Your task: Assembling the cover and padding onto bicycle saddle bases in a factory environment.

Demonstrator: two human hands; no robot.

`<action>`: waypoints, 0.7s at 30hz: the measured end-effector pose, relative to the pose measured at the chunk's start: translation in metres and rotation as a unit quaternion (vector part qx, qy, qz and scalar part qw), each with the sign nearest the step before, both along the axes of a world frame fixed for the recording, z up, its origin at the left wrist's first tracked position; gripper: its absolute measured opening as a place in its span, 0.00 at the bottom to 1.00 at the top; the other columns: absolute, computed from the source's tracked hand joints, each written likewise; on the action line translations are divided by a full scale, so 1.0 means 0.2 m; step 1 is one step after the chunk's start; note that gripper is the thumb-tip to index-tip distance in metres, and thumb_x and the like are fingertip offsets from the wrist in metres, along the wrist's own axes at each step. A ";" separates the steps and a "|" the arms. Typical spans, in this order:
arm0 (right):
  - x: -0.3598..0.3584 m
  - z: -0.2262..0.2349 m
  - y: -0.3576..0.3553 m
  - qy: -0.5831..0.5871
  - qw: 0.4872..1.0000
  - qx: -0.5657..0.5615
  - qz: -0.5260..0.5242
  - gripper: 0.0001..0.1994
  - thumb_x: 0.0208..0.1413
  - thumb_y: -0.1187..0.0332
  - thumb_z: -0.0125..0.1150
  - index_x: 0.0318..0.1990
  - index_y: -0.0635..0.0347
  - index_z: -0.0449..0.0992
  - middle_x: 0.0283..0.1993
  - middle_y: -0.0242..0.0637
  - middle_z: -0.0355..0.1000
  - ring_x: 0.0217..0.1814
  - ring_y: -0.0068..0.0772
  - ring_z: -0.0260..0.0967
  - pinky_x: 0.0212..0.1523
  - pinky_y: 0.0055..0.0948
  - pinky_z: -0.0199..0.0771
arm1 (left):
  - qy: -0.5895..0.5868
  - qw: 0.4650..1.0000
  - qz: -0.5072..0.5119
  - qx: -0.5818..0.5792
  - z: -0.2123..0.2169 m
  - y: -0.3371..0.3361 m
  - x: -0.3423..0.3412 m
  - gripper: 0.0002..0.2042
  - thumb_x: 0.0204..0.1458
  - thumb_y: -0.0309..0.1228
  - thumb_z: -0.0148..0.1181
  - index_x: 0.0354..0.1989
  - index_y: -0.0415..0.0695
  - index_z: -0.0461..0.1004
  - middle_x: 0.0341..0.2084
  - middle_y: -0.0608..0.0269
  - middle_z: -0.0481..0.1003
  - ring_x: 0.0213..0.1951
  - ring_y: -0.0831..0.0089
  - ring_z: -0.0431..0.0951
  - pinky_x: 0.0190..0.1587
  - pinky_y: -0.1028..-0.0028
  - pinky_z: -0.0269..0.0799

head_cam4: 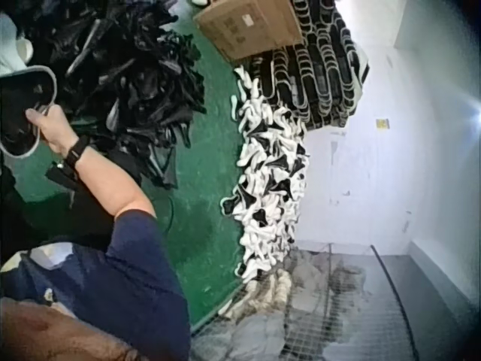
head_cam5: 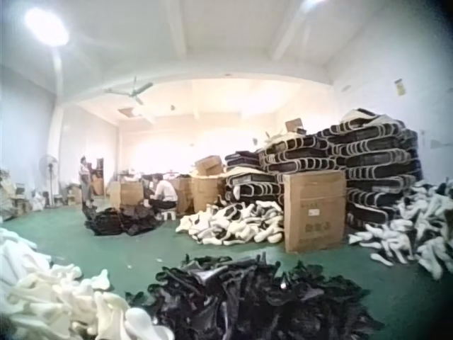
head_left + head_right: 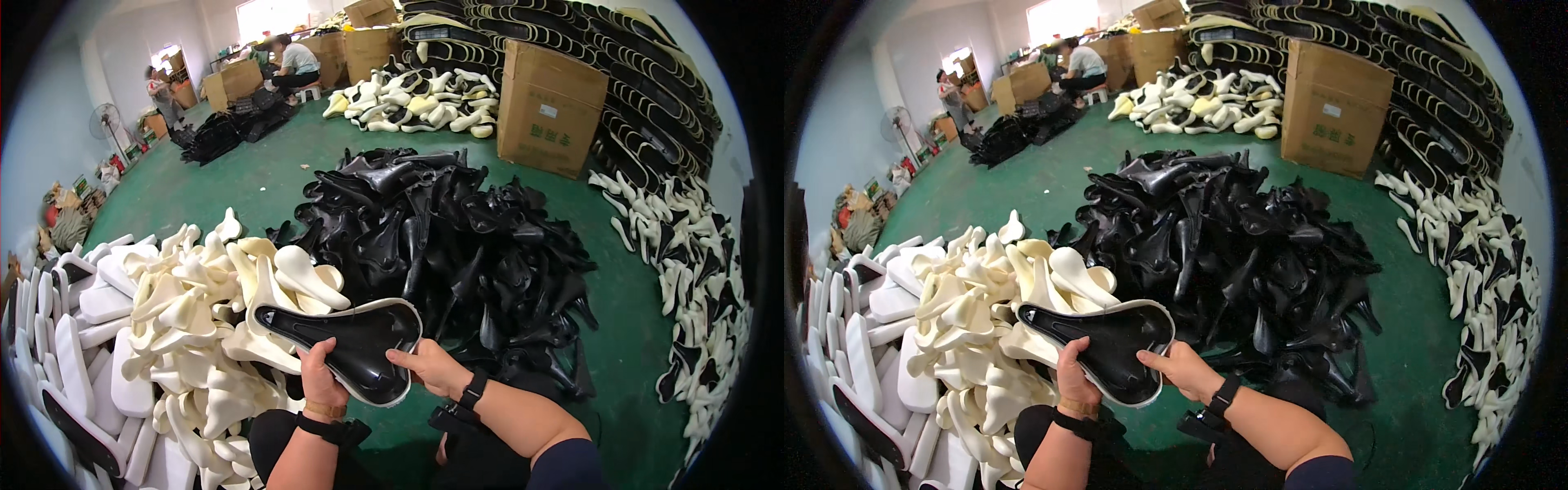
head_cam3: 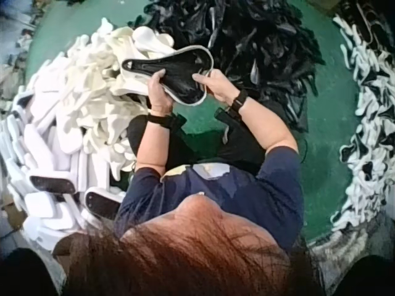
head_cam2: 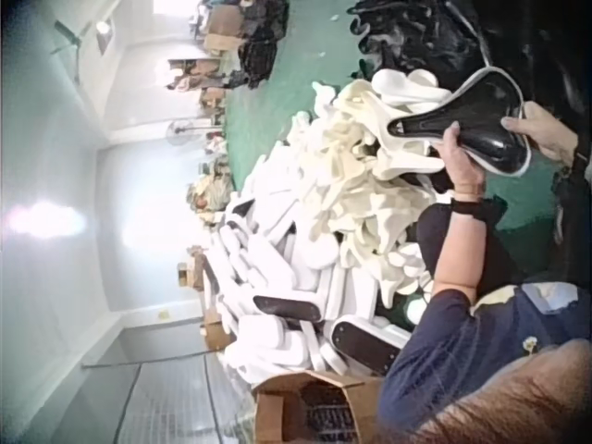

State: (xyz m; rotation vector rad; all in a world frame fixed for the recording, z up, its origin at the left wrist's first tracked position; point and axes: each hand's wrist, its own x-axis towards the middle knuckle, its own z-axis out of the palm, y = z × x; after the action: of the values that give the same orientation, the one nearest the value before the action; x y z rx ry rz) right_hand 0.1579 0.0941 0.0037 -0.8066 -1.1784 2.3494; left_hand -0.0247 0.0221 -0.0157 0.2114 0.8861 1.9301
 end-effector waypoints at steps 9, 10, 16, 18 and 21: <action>0.05 -0.07 -0.01 0.054 0.995 -0.082 -0.024 0.22 0.58 0.69 0.60 0.57 0.69 0.64 0.54 0.43 0.70 0.51 0.35 0.71 0.51 0.37 0.74 | -0.068 0.995 0.013 0.072 0.16 -0.01 -0.08 0.26 0.56 0.44 0.55 0.54 0.33 0.66 0.49 0.49 0.72 0.52 0.61 0.72 0.58 0.63 0.65; 0.05 -0.08 -0.01 0.067 0.994 -0.084 -0.019 0.23 0.58 0.70 0.60 0.59 0.70 0.63 0.56 0.45 0.68 0.53 0.37 0.70 0.54 0.38 0.72 | -0.062 0.994 0.033 0.078 0.16 -0.02 -0.12 0.25 0.56 0.44 0.55 0.55 0.36 0.65 0.50 0.49 0.72 0.51 0.61 0.72 0.57 0.62 0.66; 0.05 -0.04 -0.03 0.069 0.992 -0.107 -0.001 0.27 0.57 0.71 0.61 0.61 0.71 0.59 0.59 0.47 0.66 0.57 0.40 0.67 0.58 0.39 0.69 | -0.004 0.983 0.158 0.096 0.25 -0.05 -0.21 0.17 0.57 0.25 0.53 0.54 0.47 0.60 0.42 0.53 0.72 0.44 0.59 0.75 0.46 0.55 0.76; 0.05 -0.03 -0.05 0.068 0.991 -0.111 -0.004 0.27 0.57 0.71 0.61 0.61 0.72 0.59 0.60 0.47 0.65 0.57 0.41 0.67 0.59 0.40 0.69 | 0.008 0.983 0.148 0.111 0.19 -0.06 -0.24 0.16 0.57 0.25 0.53 0.53 0.47 0.60 0.40 0.53 0.72 0.42 0.60 0.75 0.47 0.55 0.76; 0.07 -0.04 -0.06 0.041 0.996 -0.075 -0.027 0.25 0.57 0.74 0.60 0.60 0.69 0.62 0.57 0.47 0.68 0.55 0.42 0.70 0.59 0.43 0.70 | 0.025 0.983 0.122 0.136 0.22 -0.06 -0.24 0.12 0.57 0.24 0.52 0.48 0.47 0.61 0.32 0.55 0.73 0.37 0.62 0.76 0.47 0.54 0.76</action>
State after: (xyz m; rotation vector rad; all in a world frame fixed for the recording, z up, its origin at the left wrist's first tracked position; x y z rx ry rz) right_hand 0.1729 0.0814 -0.0041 -0.7720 -0.9455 2.4236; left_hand -0.0719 0.0096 0.0274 0.3273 0.7027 2.2832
